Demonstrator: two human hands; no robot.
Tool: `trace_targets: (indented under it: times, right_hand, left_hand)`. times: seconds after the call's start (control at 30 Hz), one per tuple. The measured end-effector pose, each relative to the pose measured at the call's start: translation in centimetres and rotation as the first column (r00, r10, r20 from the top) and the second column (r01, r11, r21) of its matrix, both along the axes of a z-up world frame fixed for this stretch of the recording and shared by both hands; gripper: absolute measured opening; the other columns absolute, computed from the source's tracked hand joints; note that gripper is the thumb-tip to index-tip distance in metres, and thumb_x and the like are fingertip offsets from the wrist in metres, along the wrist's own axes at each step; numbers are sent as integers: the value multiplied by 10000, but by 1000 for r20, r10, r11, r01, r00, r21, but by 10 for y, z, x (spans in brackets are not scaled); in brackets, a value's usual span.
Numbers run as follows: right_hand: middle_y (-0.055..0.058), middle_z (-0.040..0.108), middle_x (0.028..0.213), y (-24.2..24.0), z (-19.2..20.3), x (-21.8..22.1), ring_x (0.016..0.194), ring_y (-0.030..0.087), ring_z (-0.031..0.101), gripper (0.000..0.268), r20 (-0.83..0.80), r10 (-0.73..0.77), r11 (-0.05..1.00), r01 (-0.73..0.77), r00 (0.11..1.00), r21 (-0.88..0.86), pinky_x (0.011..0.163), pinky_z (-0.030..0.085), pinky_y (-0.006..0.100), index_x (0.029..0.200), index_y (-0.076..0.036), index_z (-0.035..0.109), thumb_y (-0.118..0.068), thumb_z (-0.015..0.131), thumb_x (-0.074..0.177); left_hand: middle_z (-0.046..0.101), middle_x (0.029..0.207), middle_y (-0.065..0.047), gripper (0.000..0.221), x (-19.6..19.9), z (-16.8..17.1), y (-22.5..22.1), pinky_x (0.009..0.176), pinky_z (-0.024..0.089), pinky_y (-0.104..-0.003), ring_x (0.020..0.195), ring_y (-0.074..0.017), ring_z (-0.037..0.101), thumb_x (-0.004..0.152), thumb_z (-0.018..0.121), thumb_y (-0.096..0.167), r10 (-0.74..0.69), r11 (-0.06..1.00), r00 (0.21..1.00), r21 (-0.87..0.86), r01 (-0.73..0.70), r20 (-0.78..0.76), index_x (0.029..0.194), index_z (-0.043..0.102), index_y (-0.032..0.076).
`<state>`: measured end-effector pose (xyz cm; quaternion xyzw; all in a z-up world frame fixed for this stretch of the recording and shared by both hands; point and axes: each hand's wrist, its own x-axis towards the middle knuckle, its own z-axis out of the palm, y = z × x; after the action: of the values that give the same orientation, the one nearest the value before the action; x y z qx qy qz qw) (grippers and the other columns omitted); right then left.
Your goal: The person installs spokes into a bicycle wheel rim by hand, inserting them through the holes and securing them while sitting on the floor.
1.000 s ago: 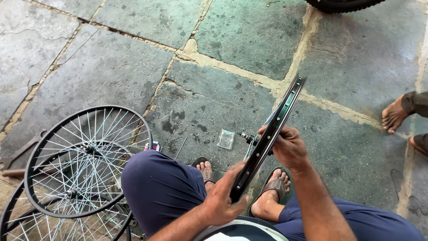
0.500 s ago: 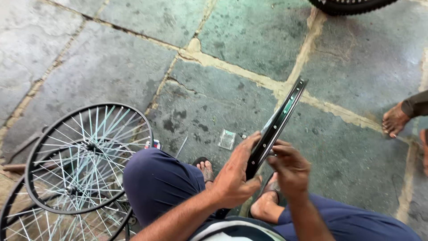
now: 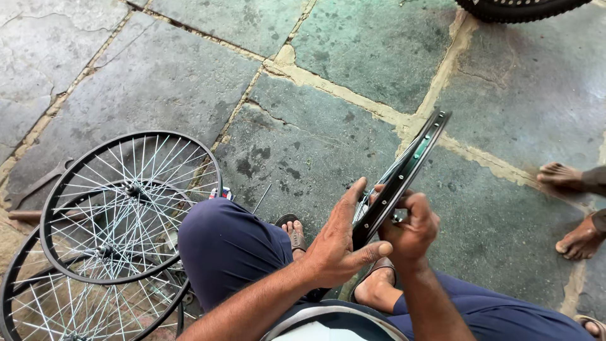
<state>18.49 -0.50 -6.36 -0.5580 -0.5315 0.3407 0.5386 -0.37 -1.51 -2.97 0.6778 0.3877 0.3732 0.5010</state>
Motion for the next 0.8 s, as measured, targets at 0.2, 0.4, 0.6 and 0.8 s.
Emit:
trace_targets:
  times: [0.2,0.4,0.6,0.8]
  right_hand:
    - [166,711,1202,27,5,23,1133,230,706,241,-615,528,775,-629,585,67,980,597,373,1149,-7,628,-32,717,927]
    - [99,718,1099,19,-35,4,982,183,696,316,-552,247,967,-239,796,89,856,581,333,1222,-10,660,-11,766,924]
    - [77,731,1040,29,-13,32,944,141,692,335,-627,429,724,-662,650,-191,860,574,303,1179,13,701,-83,774,866]
    - [59,754,1160,18,-7,2,1056,104,750,266,52,43,996,-48,998,81,890,595,285,1019,-78,602,-127,836,900]
  left_hand:
    - [303,1658,-317,1109,-7,-2,0,1276,265,-498,1584,-428,304,953,663,570,3,1000,999,-10,-3,54,1662,76,-49]
    - [250,1668,-343,1122,0,-3,-3,1270,268,-515,1583,-452,277,959,675,558,24,998,1000,58,-25,14,1657,51,-61]
    - [308,1654,-335,1132,-3,1,-3,1287,267,-530,1590,-447,310,967,654,602,11,1000,996,20,-13,87,1652,48,-66]
    - [237,1657,-366,1152,-3,0,1,1258,258,-525,1576,-462,263,938,646,618,8,999,998,-43,-6,55,1652,50,-63]
